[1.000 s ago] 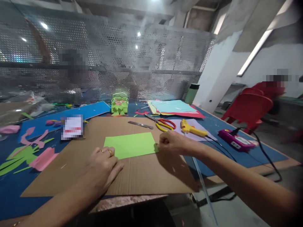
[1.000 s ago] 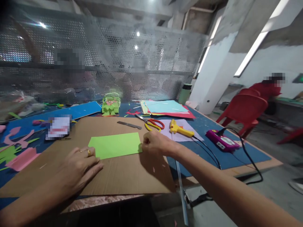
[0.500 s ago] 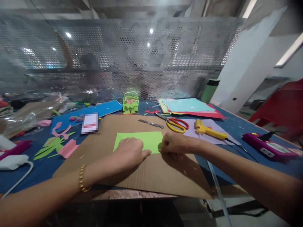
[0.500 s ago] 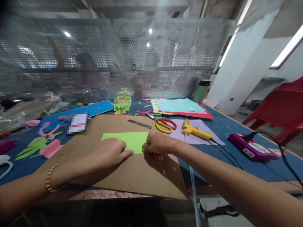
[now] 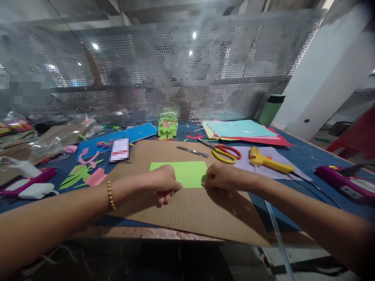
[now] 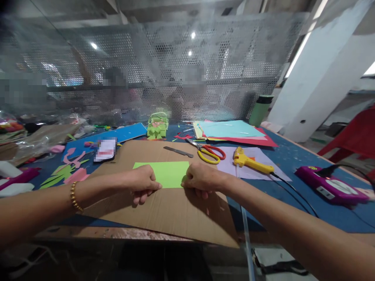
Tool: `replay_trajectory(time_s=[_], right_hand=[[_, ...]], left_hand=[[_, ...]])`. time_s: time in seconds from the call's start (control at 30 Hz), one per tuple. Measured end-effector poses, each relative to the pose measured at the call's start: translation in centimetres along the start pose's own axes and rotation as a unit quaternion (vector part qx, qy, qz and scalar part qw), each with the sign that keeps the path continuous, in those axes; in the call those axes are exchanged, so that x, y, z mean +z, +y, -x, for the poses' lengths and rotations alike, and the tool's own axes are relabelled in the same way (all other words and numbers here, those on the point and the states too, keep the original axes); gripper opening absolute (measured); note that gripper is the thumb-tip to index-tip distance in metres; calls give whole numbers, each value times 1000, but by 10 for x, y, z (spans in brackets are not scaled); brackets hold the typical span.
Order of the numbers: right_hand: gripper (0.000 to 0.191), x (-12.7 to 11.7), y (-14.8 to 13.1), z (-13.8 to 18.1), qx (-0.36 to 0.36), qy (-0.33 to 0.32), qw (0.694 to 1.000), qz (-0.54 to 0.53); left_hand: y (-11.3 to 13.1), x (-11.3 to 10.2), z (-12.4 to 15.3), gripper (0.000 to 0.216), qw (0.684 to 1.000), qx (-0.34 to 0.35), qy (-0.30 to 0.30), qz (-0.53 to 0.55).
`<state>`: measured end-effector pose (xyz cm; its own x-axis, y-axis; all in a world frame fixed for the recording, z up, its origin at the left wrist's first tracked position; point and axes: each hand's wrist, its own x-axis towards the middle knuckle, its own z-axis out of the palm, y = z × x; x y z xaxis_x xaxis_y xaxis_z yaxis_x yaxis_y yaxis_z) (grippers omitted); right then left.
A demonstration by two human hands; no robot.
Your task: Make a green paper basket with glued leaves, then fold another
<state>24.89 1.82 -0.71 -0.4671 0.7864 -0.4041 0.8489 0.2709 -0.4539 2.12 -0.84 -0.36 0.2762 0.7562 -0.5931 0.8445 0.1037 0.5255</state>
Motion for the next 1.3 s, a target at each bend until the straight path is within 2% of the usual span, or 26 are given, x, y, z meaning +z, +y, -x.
replay_trajectory(time_s=[0.3, 0.5, 0.63, 0.67, 0.73, 0.8, 0.83, 0.9, 0.93, 0.97, 1.03, 1.1, 1.17, 1.3], right_hand=[[35, 0, 4, -2, 6, -8, 1000, -24], [34, 0, 2, -2, 18, -8, 1000, -22], [35, 1, -2, 1, 24, -2, 1000, -11], [35, 1, -3, 2, 24, 0, 1000, -9], [34, 0, -3, 3, 22, 6, 1000, -4], [34, 0, -2, 3, 19, 10, 1000, 4], [34, 0, -2, 3, 18, 12, 1000, 8], [34, 0, -1, 3, 14, 17, 1000, 17], [35, 0, -1, 3, 11, 21, 1000, 21], [35, 0, -1, 3, 7, 25, 999, 26], [35, 1, 0, 3, 0, 29, 999, 33], [36, 2, 2, 5, -4, 28, 999, 37], [36, 2, 6, 9, 0, 32, 999, 44], [31, 0, 22, 22, 23, 70, 994, 81]], left_hand=[[-60, -19, 18, 36, 999, -15, 23, 45], [-85, -22, 31, 37, 998, -5, 50, 28], [-99, -29, 38, 40, 998, -24, 64, -10], [-99, -30, 42, 40, 995, -26, 85, -52], [-92, -27, 49, 39, 964, -15, 191, -185], [-78, -14, 53, 34, 878, 39, 349, -326], [-69, -5, 53, 30, 844, 98, 383, -363], [-54, 17, 47, 32, 811, 239, 370, -384], [-48, 28, 42, 47, 799, 296, 357, -383], [-45, 37, 38, 60, 805, 316, 325, -382], [-43, 48, 29, 74, 842, 312, 251, -362], [-47, 52, 26, 75, 875, 286, 199, -336], [-50, 50, 26, 74, 889, 276, 180, -318], [-50, 47, 31, 73, 896, 278, 172, -300]])
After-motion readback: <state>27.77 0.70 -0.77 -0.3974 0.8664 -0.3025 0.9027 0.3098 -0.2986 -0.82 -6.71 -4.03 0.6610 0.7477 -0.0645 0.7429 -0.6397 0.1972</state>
